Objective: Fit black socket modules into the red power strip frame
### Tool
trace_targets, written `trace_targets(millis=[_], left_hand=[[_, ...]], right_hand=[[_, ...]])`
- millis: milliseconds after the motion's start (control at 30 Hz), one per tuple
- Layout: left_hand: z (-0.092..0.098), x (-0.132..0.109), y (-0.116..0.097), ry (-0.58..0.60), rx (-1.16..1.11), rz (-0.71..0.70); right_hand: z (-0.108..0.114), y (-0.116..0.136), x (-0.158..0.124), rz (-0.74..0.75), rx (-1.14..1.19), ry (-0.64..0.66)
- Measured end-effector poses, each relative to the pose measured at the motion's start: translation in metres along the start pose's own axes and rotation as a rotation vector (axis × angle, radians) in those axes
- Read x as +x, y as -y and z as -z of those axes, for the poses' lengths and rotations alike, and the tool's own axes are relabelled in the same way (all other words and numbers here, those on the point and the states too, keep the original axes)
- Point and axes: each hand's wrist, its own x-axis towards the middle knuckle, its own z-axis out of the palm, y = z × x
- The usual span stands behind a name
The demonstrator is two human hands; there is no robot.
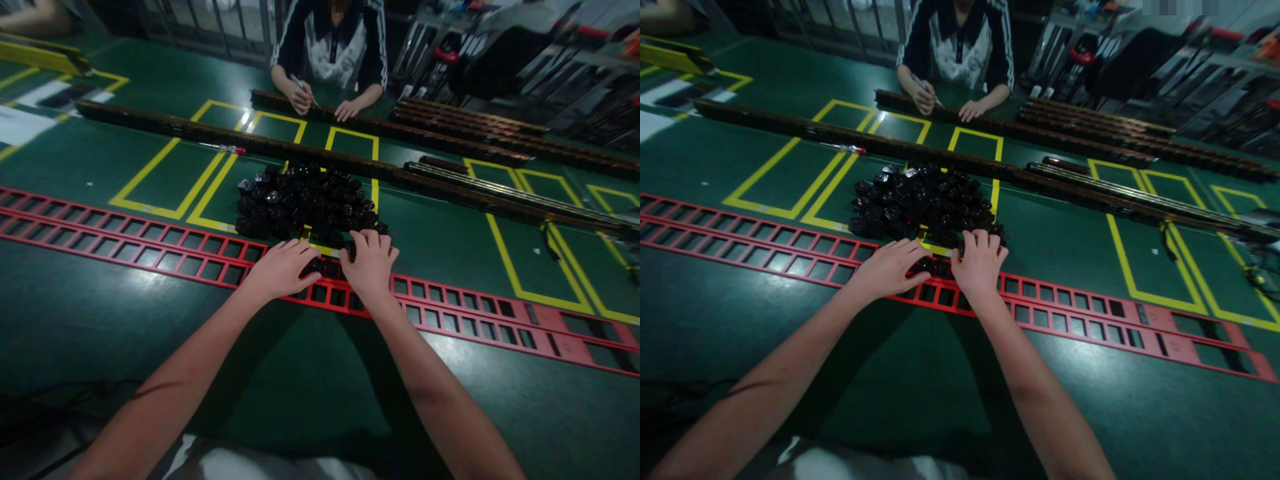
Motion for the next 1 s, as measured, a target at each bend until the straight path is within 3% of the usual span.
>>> trace_targets(millis=[100,300,567,800,1000], left_hand=[[0.000,0.000,0.000,0.003,-0.005,0.005],[-0.001,0.000,0.001,0.008,0.002,0.000],[0.001,0.001,-0.001,0.015,0.007,0.010],[0.003,0.001,0.002,0.003,-0.070,0.017],[0.006,-0.006,0.028,-0.100,-0.118,0.210]], right_hand=[[-0.001,-0.001,-0.001,0.012,-0.001,-0.033],[-0.001,-0.002,0.000,0.029,0.009,0.018],[0.009,0.001,0.004,0.076,0.374,0.021],[0.011,0.001,0.002,0.146,0.495,0.047],[0.014,0.003,0.003,0.256,0.513,0.088]])
